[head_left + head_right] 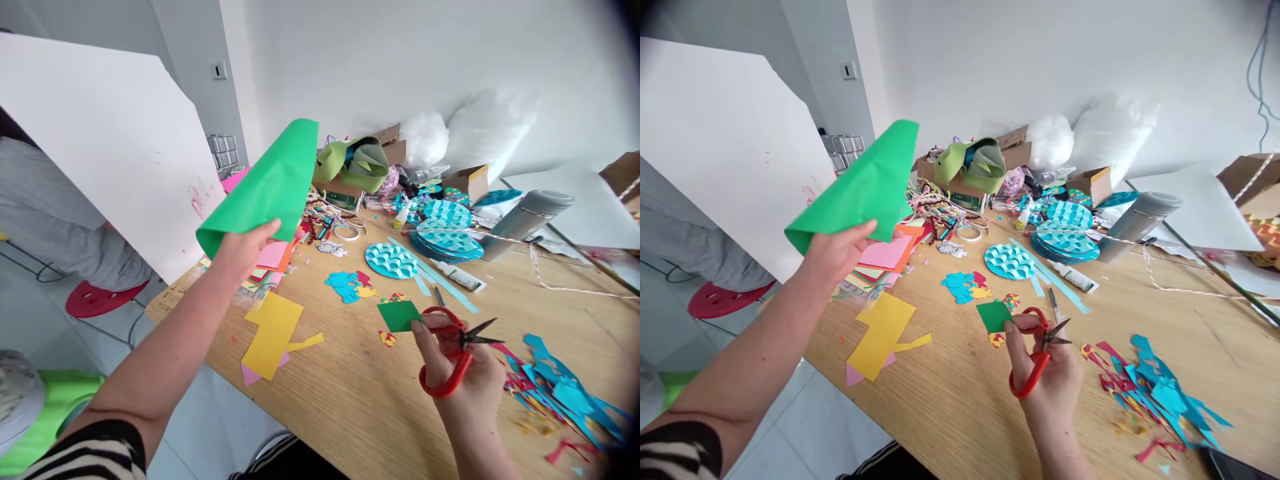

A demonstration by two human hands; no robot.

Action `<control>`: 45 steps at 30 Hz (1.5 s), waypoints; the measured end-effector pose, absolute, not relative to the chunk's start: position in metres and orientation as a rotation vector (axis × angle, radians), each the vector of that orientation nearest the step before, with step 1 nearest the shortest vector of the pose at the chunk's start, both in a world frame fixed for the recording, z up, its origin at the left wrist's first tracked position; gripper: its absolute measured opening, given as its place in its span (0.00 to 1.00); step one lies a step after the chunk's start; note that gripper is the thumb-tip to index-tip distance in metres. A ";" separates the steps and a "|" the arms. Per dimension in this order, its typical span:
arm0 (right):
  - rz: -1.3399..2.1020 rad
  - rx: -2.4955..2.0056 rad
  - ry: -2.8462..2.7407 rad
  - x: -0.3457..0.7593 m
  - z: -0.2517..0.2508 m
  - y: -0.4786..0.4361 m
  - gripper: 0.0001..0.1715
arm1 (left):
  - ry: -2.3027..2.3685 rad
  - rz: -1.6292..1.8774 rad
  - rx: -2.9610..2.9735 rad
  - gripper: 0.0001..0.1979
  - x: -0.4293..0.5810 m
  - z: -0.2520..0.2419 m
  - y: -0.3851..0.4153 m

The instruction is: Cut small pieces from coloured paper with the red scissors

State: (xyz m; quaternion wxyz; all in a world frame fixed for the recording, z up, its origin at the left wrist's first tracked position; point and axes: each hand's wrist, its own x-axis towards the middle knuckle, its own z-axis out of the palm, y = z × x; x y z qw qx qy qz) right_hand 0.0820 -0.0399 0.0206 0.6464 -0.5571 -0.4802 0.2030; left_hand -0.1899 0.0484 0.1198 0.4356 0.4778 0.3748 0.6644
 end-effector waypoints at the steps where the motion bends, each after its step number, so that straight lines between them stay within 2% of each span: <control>1: 0.480 -1.263 -1.060 0.082 0.022 -0.039 0.09 | 0.905 1.654 1.173 0.26 -0.198 0.118 0.058; 4: 0.494 -1.297 -0.977 0.081 0.026 -0.038 0.10 | 0.919 1.618 1.032 0.24 -0.216 0.099 0.082; 9: 0.514 -1.413 -0.934 0.081 0.029 -0.037 0.12 | 1.000 1.539 0.534 0.14 -0.232 0.050 0.094; 12: 0.545 -1.446 -0.917 0.081 0.031 -0.037 0.12 | 0.880 1.517 0.330 0.08 -0.233 0.033 0.085; 20: 0.665 -1.263 -0.894 0.090 0.021 -0.030 0.12 | 0.850 1.161 0.310 0.28 -0.207 0.029 0.052; 25: 0.727 -1.164 -0.861 0.094 0.021 -0.028 0.11 | 0.789 1.209 0.300 0.30 -0.201 0.044 0.048; 27: 0.731 -1.157 -0.872 0.094 0.025 -0.030 0.11 | 0.816 1.111 0.313 0.32 -0.198 0.048 0.043; 29: 0.699 -1.199 -0.930 0.093 0.030 -0.033 0.10 | 0.872 0.922 0.338 0.28 -0.192 0.049 0.035; 31: 0.592 -1.228 -1.062 0.090 0.033 -0.037 0.07 | 0.875 0.716 0.413 0.24 -0.178 0.048 0.024; 33: 0.420 -1.194 -1.262 0.086 0.033 -0.041 0.02 | 0.798 0.575 0.527 0.25 -0.158 0.046 0.013; 36: 0.229 -1.054 -1.610 0.080 0.031 -0.046 0.10 | 0.717 0.465 0.668 0.29 -0.121 0.044 0.003; 38: 0.168 -0.976 -1.788 0.078 0.030 -0.047 0.15 | 0.709 0.485 0.705 0.28 -0.099 0.044 0.003; 42: 0.072 -0.949 -1.955 0.084 0.036 -0.048 0.19 | 0.794 0.701 0.727 0.12 -0.071 0.043 0.011; 45: 0.049 -1.049 -1.843 0.102 0.045 -0.049 0.20 | 0.853 0.826 0.795 0.11 -0.059 0.041 0.014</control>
